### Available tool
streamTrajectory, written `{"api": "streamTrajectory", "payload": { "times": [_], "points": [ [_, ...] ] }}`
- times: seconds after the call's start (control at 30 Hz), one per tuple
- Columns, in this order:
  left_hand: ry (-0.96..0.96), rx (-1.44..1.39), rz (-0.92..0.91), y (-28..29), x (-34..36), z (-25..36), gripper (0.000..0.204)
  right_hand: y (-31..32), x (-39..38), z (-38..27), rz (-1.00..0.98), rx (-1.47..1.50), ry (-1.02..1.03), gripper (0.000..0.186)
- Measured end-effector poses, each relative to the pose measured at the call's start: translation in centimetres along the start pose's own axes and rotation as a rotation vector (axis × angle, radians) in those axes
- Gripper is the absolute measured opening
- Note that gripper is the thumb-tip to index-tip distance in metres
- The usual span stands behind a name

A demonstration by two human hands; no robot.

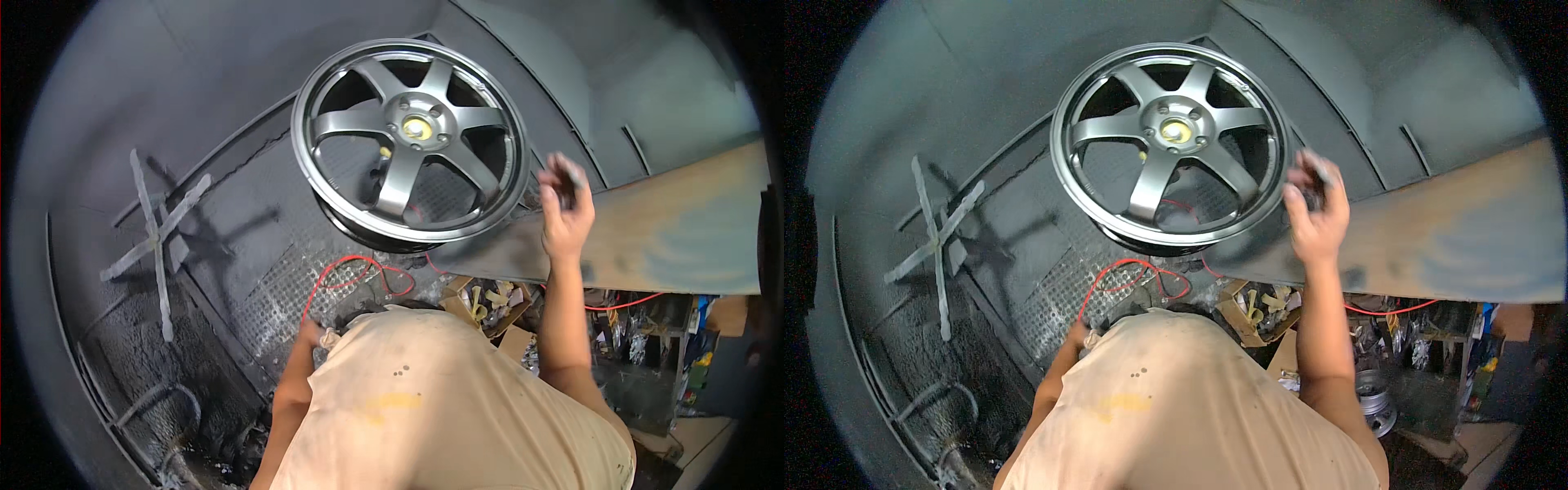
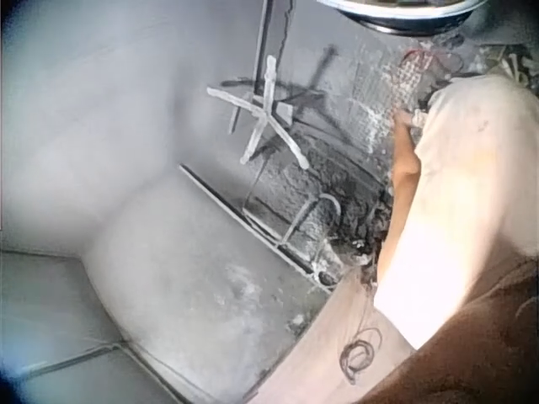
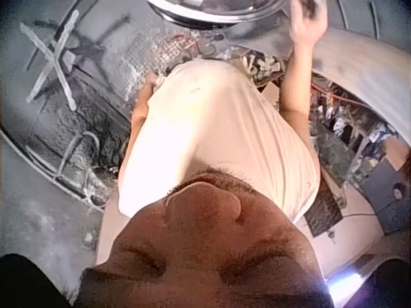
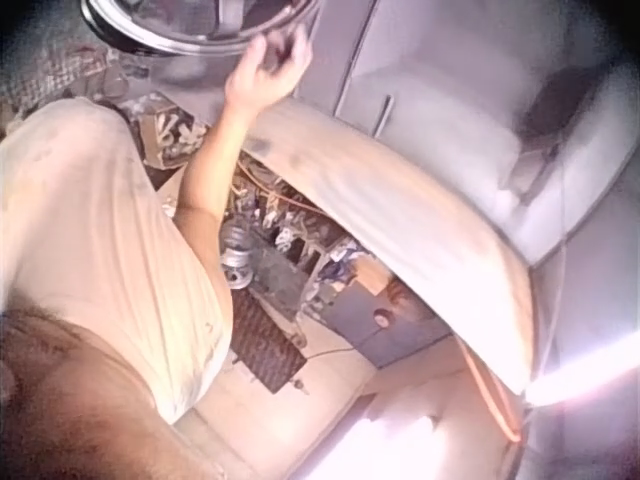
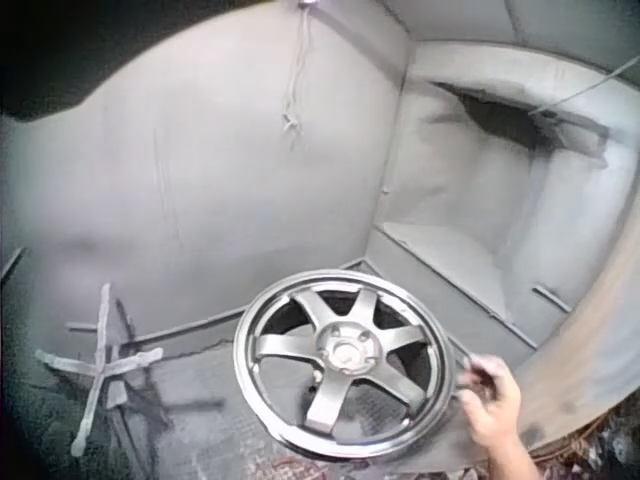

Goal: The recorder is painting car wheel rims and preparing paint equipment in a workshop.

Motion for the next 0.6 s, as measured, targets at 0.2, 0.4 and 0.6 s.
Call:
{"api": "streamTrajectory", "payload": {
  "times": [0.2,0.4,0.6],
  "points": [
    [-0.195,0.014,-0.151,-4.5,2.3,-2.6,0.083,2.8,-17.7,3.2,0.190,0.161,-0.642,0.025],
    [-0.157,0.244,-0.155,-2.3,1.3,6.3,0.066,-2.2,-29.8,5.0,-0.392,0.364,-0.861,0.032],
    [-0.356,0.295,0.117,2.6,-5.2,19.6,0.057,4.4,-28.1,6.2,-0.464,0.094,-0.739,0.038]
  ]
}}
Point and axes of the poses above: each hand's wrist, its own x-axis towards the middle knuckle, its own y-axis out of the back of the hand, z = x × y, the point moved 6 cm from there along x, towards the middle knuckle, and after that the axes turned 14 degrees about y, right-handed, at the moved point
